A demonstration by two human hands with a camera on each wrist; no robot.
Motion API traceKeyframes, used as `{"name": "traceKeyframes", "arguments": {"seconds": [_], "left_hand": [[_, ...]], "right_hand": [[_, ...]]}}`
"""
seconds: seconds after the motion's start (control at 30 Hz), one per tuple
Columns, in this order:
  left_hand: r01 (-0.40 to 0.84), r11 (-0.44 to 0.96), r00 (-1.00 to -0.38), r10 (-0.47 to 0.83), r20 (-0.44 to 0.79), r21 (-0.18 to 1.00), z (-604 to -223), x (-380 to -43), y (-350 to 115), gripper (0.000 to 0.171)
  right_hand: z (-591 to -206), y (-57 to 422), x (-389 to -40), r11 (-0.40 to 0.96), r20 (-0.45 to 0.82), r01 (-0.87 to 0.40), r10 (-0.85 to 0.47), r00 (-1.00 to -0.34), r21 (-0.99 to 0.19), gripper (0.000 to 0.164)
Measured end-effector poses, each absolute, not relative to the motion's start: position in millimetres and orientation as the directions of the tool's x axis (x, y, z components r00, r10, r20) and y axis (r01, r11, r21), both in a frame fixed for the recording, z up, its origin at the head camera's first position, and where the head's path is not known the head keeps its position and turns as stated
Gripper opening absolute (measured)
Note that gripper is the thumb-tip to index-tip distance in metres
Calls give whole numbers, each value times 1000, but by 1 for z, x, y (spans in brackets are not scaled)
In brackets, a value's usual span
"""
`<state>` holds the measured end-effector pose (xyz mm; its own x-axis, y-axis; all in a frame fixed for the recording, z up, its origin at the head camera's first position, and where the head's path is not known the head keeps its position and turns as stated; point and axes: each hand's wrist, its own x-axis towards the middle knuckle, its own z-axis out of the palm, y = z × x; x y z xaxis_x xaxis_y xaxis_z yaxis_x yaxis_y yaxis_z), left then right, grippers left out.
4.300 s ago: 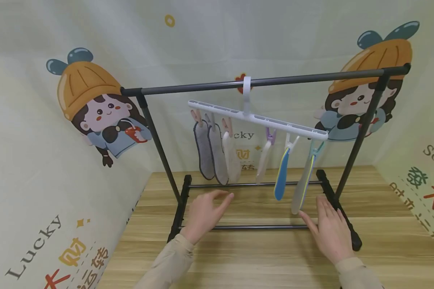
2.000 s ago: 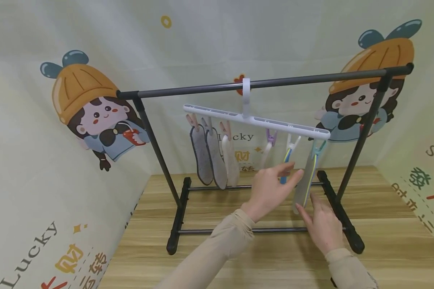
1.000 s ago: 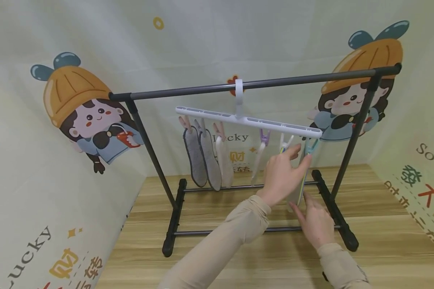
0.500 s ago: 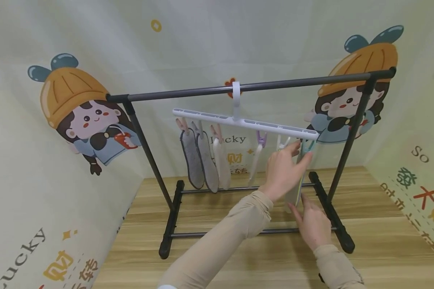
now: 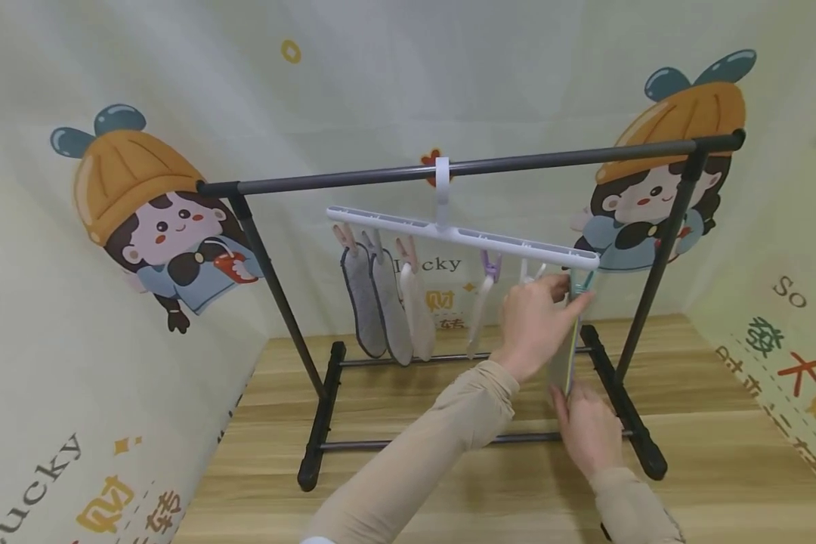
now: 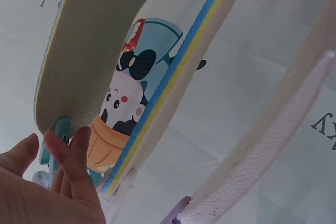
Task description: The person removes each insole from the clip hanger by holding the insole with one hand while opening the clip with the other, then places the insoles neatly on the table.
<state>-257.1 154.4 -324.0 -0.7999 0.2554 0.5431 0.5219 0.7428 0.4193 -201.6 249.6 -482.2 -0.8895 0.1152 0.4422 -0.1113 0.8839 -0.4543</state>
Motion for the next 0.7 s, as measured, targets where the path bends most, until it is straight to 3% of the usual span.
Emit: {"name": "traceKeyframes", "arguments": {"seconds": [0.37,0.7], "left_hand": [[506,782,-779,233,582,364,-328,-253,158,31],[517,799,-750,248,613,308,-326,-260,155,33]], "right_hand": [[-489,244,-191,883,453,-120,112,-884,-454,27],[-492,240,-194,912,580,-191,62,-813,-364,25]]}}
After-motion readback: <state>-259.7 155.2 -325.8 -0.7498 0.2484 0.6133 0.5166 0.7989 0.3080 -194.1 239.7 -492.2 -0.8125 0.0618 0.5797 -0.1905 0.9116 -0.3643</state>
